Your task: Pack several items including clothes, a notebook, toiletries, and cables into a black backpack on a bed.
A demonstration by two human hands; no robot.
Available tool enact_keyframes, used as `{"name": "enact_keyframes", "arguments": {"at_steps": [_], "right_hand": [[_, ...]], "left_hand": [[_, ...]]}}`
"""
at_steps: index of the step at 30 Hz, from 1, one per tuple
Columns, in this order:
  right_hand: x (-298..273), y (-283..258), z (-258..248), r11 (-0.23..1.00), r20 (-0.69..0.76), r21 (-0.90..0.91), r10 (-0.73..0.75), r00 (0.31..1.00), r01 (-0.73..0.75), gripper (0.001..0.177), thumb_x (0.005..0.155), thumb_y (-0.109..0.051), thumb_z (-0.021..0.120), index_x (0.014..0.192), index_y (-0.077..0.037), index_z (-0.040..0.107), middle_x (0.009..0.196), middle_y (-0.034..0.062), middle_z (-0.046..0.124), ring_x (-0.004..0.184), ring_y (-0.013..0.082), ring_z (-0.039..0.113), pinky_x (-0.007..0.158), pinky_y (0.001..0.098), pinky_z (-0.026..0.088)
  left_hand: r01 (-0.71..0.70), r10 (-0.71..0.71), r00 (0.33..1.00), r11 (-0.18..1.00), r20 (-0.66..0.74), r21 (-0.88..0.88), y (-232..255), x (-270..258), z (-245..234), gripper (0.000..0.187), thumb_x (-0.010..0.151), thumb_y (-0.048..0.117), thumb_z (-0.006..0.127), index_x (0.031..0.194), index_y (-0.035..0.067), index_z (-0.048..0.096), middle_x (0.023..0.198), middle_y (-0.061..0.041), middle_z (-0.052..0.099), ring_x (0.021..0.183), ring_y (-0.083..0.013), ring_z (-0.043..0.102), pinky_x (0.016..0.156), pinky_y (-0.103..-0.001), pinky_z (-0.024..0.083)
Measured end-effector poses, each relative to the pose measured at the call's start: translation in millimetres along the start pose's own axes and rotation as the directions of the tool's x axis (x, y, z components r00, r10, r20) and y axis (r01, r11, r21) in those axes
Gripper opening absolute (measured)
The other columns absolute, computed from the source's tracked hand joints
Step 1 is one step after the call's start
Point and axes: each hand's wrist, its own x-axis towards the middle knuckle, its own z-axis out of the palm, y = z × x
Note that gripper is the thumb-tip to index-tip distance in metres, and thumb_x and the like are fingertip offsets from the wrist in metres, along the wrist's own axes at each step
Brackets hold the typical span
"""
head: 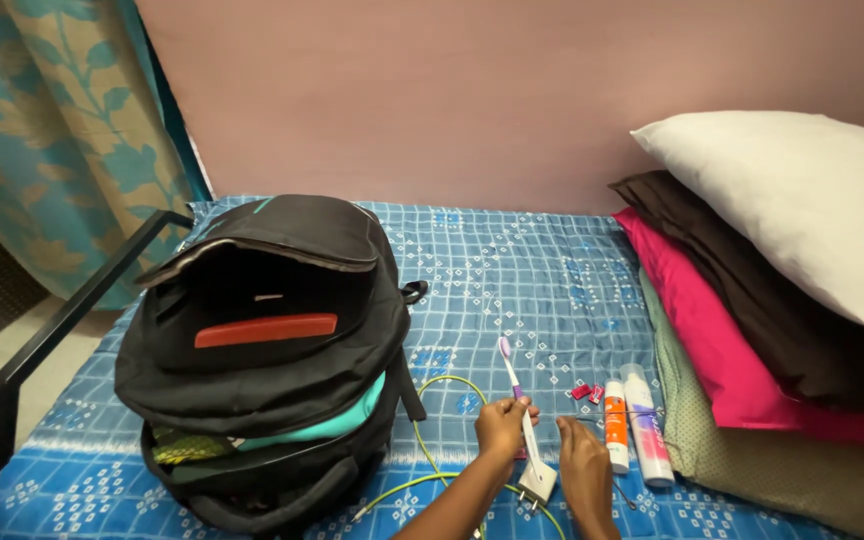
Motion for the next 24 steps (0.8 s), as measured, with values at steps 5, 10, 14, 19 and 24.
{"name": "enact_keyframes", "arguments": {"at_steps": [5, 10, 14, 19, 24], "right_hand": [[-9.6, 52.4, 27.0, 0.965, -0.001, -0.253, -0.075, 0.997, 0.072, 0.035, 0.091, -0.011, 0.059, 0.122, 0.002, 0.067, 0.114, 0.022, 0.069, 0.106, 0.0395, 0.066, 0.091, 0.0463, 0.054], [-7.0, 34.0, 14.0, 0.947, 0.08, -0.32, 0.016, 0.997, 0.011, 0.036, 0.086, -0.015, 0.065, 0.12, -0.006, 0.068, 0.108, 0.0176, 0.067, 0.104, 0.0374, 0.064, 0.09, 0.0463, 0.053], [3.2, 6.5, 12.0, 0.994, 0.007, -0.107, 0.008, 1.0, -0.008, 0.021, 0.094, -0.017, 0.061, 0.111, -0.007, 0.069, 0.107, 0.0187, 0.066, 0.098, 0.0382, 0.066, 0.086, 0.0468, 0.054], [8.7, -51.7, -4.7, 0.99, -0.083, 0.138, -0.019, 0.996, 0.03, 0.021, 0.099, -0.017, 0.055, 0.11, -0.001, 0.064, 0.107, 0.021, 0.067, 0.096, 0.0396, 0.067, 0.082, 0.048, 0.053], [12.6, -100.1, -19.6, 0.965, -0.122, 0.248, -0.053, 0.991, 0.082, 0.024, 0.104, -0.017, 0.05, 0.115, -0.002, 0.064, 0.107, 0.0193, 0.071, 0.099, 0.0369, 0.069, 0.083, 0.046, 0.053]], "left_hand": [[0.145, -0.146, 0.989, 0.986, 0.019, 0.077, 31.8, -28.2, -4.7, 0.026, 0.099, 0.02, 0.065, 0.117, 0.003, 0.071, 0.098, -0.009, 0.081, 0.084, -0.0139, 0.079, 0.061, -0.029, 0.061], [0.191, -0.199, 0.977, 0.977, 0.08, 0.093, 26.7, -27.2, -5.4, 0.034, 0.099, 0.021, 0.061, 0.132, 0.011, 0.065, 0.104, -0.007, 0.08, 0.087, -0.013, 0.077, 0.061, -0.028, 0.06], [0.048, -0.066, 0.988, 0.99, 0.141, 0.129, 13.8, -15.0, -7.4, 0.031, 0.101, 0.023, 0.061, 0.127, 0.009, 0.07, 0.106, -0.002, 0.08, 0.09, -0.0079, 0.074, 0.068, -0.024, 0.058], [-0.135, 0.108, 0.986, 0.966, 0.13, 0.221, 52.6, -36.2, -13.0, 0.03, 0.101, 0.024, 0.064, 0.124, 0.011, 0.076, 0.1, -0.002, 0.078, 0.084, -0.0047, 0.062, 0.072, -0.021, 0.051], [-0.293, 0.275, 0.955, 0.93, 0.108, 0.221, 89.6, -49.7, -29.2, 0.032, 0.098, 0.025, 0.064, 0.125, 0.012, 0.076, 0.097, 0.002, 0.079, 0.084, -0.0035, 0.063, 0.074, -0.024, 0.052]]}}
